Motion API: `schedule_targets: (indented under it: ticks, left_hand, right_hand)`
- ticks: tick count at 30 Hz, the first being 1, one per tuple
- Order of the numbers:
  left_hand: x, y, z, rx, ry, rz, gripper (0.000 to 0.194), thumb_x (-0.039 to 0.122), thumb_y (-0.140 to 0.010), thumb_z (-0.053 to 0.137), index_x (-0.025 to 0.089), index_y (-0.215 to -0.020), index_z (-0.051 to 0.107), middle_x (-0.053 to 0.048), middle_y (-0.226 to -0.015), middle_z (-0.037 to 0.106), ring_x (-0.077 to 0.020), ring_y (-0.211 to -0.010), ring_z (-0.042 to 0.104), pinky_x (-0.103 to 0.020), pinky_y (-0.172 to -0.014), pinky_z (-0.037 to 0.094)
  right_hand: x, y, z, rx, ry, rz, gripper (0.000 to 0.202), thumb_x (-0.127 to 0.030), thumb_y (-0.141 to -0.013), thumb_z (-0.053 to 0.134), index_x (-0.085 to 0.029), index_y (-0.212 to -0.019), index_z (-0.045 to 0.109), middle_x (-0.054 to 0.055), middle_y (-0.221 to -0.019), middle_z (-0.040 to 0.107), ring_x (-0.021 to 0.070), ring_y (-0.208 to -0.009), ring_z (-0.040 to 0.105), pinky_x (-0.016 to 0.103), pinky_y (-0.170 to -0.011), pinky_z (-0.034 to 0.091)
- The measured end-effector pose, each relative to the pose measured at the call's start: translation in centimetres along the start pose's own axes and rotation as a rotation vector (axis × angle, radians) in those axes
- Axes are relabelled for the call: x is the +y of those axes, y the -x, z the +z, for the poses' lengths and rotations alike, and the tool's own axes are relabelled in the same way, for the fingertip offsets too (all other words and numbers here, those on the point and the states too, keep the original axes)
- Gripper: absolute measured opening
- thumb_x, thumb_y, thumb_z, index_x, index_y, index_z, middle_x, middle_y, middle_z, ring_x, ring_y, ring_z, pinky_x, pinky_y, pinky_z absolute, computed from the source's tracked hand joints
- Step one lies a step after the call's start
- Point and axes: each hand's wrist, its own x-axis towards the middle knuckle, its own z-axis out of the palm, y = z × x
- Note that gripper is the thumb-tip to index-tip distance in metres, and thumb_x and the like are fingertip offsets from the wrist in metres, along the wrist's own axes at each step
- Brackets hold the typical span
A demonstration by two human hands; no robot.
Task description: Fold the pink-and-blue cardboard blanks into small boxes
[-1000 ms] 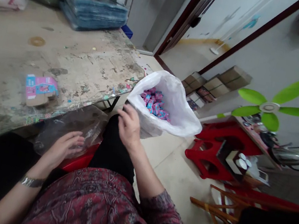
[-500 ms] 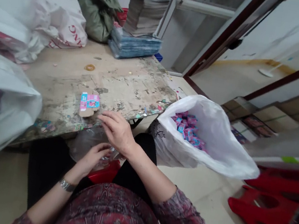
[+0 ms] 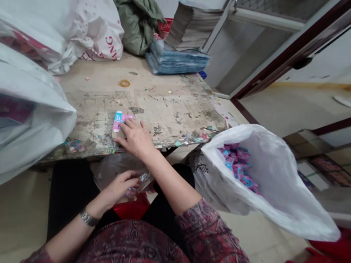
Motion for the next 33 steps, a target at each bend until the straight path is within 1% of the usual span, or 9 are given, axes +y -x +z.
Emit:
schedule_targets:
  ticks: [4,7,11,15,18,23,27,30,33]
  left_hand:
    - [0.1,0.1,-0.1,-0.017,0.009,0.015,0.045,0.039,-0.072,0.078,0.016,-0.11,0.068,-0.012,-0.107,0.069,-0.0255,-0.102,0.063,-0.033,-0.078,0.05]
    - [0.6,0.4,-0.2,-0.013,0.022,0.043,0.046,0.039,-0.073,0.078,0.016,-0.111,0.068,-0.012,-0.107,0.07,-0.0257,-0.102,0.064,-0.034,-0.078,0.051]
    - [1.5,0.8,-0.5,-0.007,0.068,0.093,0.044,0.039,-0.074,0.079,0.016,-0.109,0.069,-0.012,-0.105,0.071,-0.025,-0.101,0.065,-0.033,-0.078,0.053]
    - [2.4,1.3,-1.0,0.008,0.105,0.139,0.042,0.039,-0.073,0.081,0.016,-0.106,0.07,-0.012,-0.104,0.072,-0.0239,-0.097,0.067,-0.033,-0.078,0.054]
    - [3.3,1.8,-1.4,0.027,0.154,0.197,0.043,0.04,-0.073,0.082,0.015,-0.106,0.07,-0.012,-0.103,0.072,-0.0225,-0.093,0.068,-0.035,-0.08,0.055]
    - [5.3,2.1,-2.3,0.056,0.284,0.359,0.048,0.046,-0.08,0.077,0.014,-0.114,0.067,-0.011,-0.1,0.073,-0.0214,-0.089,0.068,-0.036,-0.079,0.058]
    - [6.9,1.5,-3.0,0.04,0.417,0.431,0.044,0.055,-0.086,0.068,0.017,-0.109,0.068,-0.009,-0.101,0.073,-0.0207,-0.092,0.068,-0.034,-0.08,0.057]
    - [7.4,1.0,-3.1,0.098,0.435,0.482,0.034,0.046,-0.081,0.075,0.018,-0.099,0.069,-0.006,-0.097,0.074,-0.0179,-0.087,0.067,-0.029,-0.076,0.054]
    - [7.2,0.7,-2.9,0.131,0.364,0.493,0.03,0.036,-0.073,0.081,0.017,-0.093,0.07,-0.005,-0.092,0.075,-0.0199,-0.09,0.068,-0.029,-0.078,0.053]
  right_hand:
    - [-0.1,0.1,-0.2,0.004,-0.008,-0.026,0.041,-0.045,-0.101,0.052,-0.014,-0.125,0.065,0.015,-0.132,0.067,0.0275,-0.129,0.058,0.047,-0.114,0.036]
    - [-0.1,0.2,-0.3,0.004,-0.026,-0.013,0.038,-0.045,-0.099,0.057,-0.017,-0.121,0.068,0.014,-0.13,0.069,0.0267,-0.125,0.061,0.045,-0.112,0.038]
    - [0.0,0.1,-0.2,0.06,-0.067,-0.006,0.032,-0.044,-0.094,0.065,-0.019,-0.113,0.072,0.014,-0.121,0.072,0.0274,-0.116,0.066,0.045,-0.106,0.042]
    - [0.4,0.2,-0.1,0.103,-0.062,-0.05,0.029,-0.039,-0.101,0.054,-0.018,-0.1,0.074,0.011,-0.105,0.077,0.0224,-0.098,0.071,0.036,-0.093,0.048]
    - [0.8,0.5,0.1,0.194,-0.056,-0.081,0.031,-0.035,-0.105,0.047,-0.019,-0.098,0.073,0.009,-0.1,0.078,0.0193,-0.091,0.07,0.032,-0.087,0.049]
    - [1.0,1.9,0.2,0.369,-0.091,-0.159,0.032,-0.03,-0.105,0.042,-0.021,-0.1,0.073,0.007,-0.101,0.078,0.0187,-0.095,0.07,0.032,-0.088,0.052]
    - [-0.2,4.1,0.2,0.414,-0.117,-0.281,0.031,-0.028,-0.104,0.044,-0.021,-0.102,0.073,0.007,-0.107,0.078,0.02,-0.104,0.071,0.036,-0.094,0.054]
    - [-1.3,6.2,0.3,0.386,-0.15,-0.357,0.025,-0.029,-0.102,0.049,-0.024,-0.106,0.074,0.005,-0.113,0.078,0.0194,-0.11,0.07,0.038,-0.099,0.053]
    - [-2.1,8.0,0.3,0.365,-0.199,-0.339,0.024,-0.032,-0.102,0.052,-0.025,-0.111,0.073,0.007,-0.117,0.076,0.0203,-0.112,0.069,0.04,-0.097,0.054]
